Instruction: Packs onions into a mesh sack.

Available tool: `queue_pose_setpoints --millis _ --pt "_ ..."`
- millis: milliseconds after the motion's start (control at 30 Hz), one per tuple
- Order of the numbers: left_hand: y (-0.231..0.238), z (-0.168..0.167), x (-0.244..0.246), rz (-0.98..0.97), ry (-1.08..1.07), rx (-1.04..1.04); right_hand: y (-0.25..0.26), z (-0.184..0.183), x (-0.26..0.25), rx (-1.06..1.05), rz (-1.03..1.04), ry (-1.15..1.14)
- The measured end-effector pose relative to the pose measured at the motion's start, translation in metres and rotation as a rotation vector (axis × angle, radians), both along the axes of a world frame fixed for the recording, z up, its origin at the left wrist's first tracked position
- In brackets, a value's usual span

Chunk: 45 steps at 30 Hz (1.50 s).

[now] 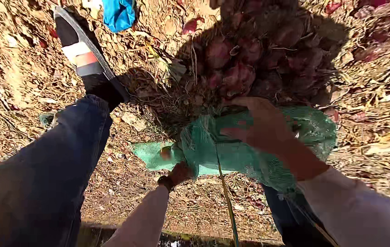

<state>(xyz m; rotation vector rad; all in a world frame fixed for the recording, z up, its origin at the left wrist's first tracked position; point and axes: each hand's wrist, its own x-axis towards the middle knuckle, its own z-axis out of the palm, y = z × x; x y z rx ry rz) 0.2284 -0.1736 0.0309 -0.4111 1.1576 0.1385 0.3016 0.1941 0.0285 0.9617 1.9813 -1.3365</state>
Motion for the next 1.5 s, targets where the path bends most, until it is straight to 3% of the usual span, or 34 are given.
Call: queue_pose_setpoints --millis 33,67,100,167,233,267,300,367,433,567,633,700,767,833,867,933,1033,1067,1133,1233,1300,1367,1433,1500 --pt "-0.015 -0.006 -0.006 0.207 -0.027 -0.142 -0.019 -0.011 -0.006 -0.112 0.155 -0.043" --pt "-0.027 -0.014 -0.019 0.265 0.1 -0.237 -0.037 -0.019 -0.004 -0.21 0.326 -0.099" --pt "-0.037 -0.025 -0.035 0.181 0.31 -0.292 -0.055 -0.025 0.004 -0.283 0.485 -0.146" --pt "-0.054 -0.056 -0.063 -0.27 0.534 -0.325 -0.08 -0.029 0.024 -0.382 0.711 -0.25" --pt "-0.077 -0.078 -0.059 -0.59 0.345 -0.302 -0.092 -0.028 0.037 -0.44 0.803 -0.329" --pt "-0.096 -0.092 -0.043 -0.569 0.275 -0.319 -0.092 -0.031 0.039 -0.462 0.805 -0.341" --pt "-0.117 -0.106 -0.021 -0.431 0.279 -0.352 -0.089 -0.036 0.041 -0.486 0.761 -0.356" --pt "-0.146 -0.13 0.027 -0.124 0.386 -0.386 -0.074 -0.041 0.046 -0.525 0.644 -0.41" --pt "-0.138 -0.144 0.049 -0.001 0.583 -0.454 -0.049 -0.046 0.048 -0.556 0.562 -0.503" --pt "-0.124 -0.109 0.028 0.144 0.616 -0.612 -0.02 -0.028 0.073 -0.482 0.415 -0.537" --pt "-0.086 -0.08 -0.01 0.164 0.652 -0.505 -0.006 -0.005 0.082 -0.386 0.401 -0.54" --pt "0.001 -0.043 -0.054 0.276 0.742 -0.343 0.003 0.024 0.084 -0.344 0.392 -0.562" --pt "0.101 0.0 -0.091 0.519 0.778 -0.111 0.002 0.051 0.082 -0.364 0.334 -0.584" --pt "0.19 0.041 -0.103 0.707 0.581 0.192 0.0 0.073 0.081 -0.391 0.302 -0.584" --pt "0.225 0.061 -0.094 0.701 0.445 0.282 0.0 0.08 0.082 -0.412 0.309 -0.588" --pt "0.249 0.104 -0.052 0.438 0.113 0.347 -0.008 0.091 0.096 -0.425 0.276 -0.559" --pt "0.212 0.127 0.014 -0.195 -0.329 0.344 -0.002 0.096 0.121 -0.347 0.358 -0.62" --pt "0.187 0.119 0.025 -0.419 -0.328 0.365 0.002 0.097 0.133 -0.291 0.348 -0.666" --pt "0.15 0.089 0.019 -0.801 -0.074 0.256 0.019 0.082 0.16 -0.17 0.299 -0.742" --pt "0.157 0.015 -0.07 -0.75 0.173 0.252 0.053 0.047 0.16 -0.13 0.178 -0.736" --pt "0.201 -0.02 -0.131 -0.554 0.362 0.216 0.078 0.027 0.104 0.024 0.077 -0.592" --pt "0.246 -0.031 -0.165 -0.458 0.472 0.179 0.084 0.007 0.032 0.234 -0.071 -0.321" --pt "0.257 -0.042 -0.177 -0.574 0.487 0.276 0.072 -0.027 -0.033 0.278 -0.104 -0.083" --pt "0.261 -0.049 -0.177 -0.783 0.483 0.441 0.057 -0.056 -0.076 0.246 -0.086 -0.062"
